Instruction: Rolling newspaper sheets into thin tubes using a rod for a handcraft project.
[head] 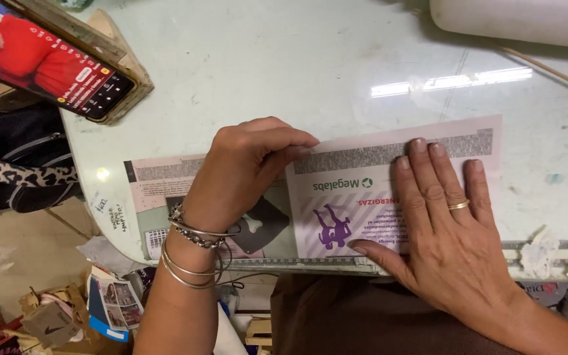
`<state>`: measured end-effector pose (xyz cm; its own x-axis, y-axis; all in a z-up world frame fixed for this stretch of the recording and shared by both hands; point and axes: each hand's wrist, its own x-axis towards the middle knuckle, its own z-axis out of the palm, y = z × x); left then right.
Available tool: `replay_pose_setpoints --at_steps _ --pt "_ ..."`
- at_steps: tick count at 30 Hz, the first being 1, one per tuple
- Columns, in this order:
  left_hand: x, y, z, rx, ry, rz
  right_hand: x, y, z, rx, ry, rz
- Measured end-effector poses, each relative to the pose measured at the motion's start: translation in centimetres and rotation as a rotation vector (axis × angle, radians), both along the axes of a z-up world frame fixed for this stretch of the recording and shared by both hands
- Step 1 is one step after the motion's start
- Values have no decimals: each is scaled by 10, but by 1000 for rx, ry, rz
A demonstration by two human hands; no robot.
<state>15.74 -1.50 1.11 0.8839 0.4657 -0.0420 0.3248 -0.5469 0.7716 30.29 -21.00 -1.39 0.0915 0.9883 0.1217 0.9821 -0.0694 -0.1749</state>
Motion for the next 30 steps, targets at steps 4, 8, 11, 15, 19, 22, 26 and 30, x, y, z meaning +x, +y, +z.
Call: replay_pose_setpoints --at_steps 4,8,11,15,19,22,26,30 --pt "2 -2 1 13 -10 2 1 0 0 6 6 -5" --pt "0 -3 0 18 -27 3 2 0 3 -6 -31 0" --pt "-1 -4 -3 35 -42 2 2 -1 2 -6 -36 3" --pt "-3 -4 -7 73 -115 -9 2 1 6 7 -12 20" --pt "-10 -9 -24 104 -345 -69 2 -2 8 -15 145 32" --pt "-11 -5 -30 427 -312 -120 -10 5 2 151 32 101" --pt "-14 -10 -35 163 -232 51 -25 13 -10 196 26 221" --pt "-16 -12 -43 161 -185 94 -28 16 -18 196 -43 182"
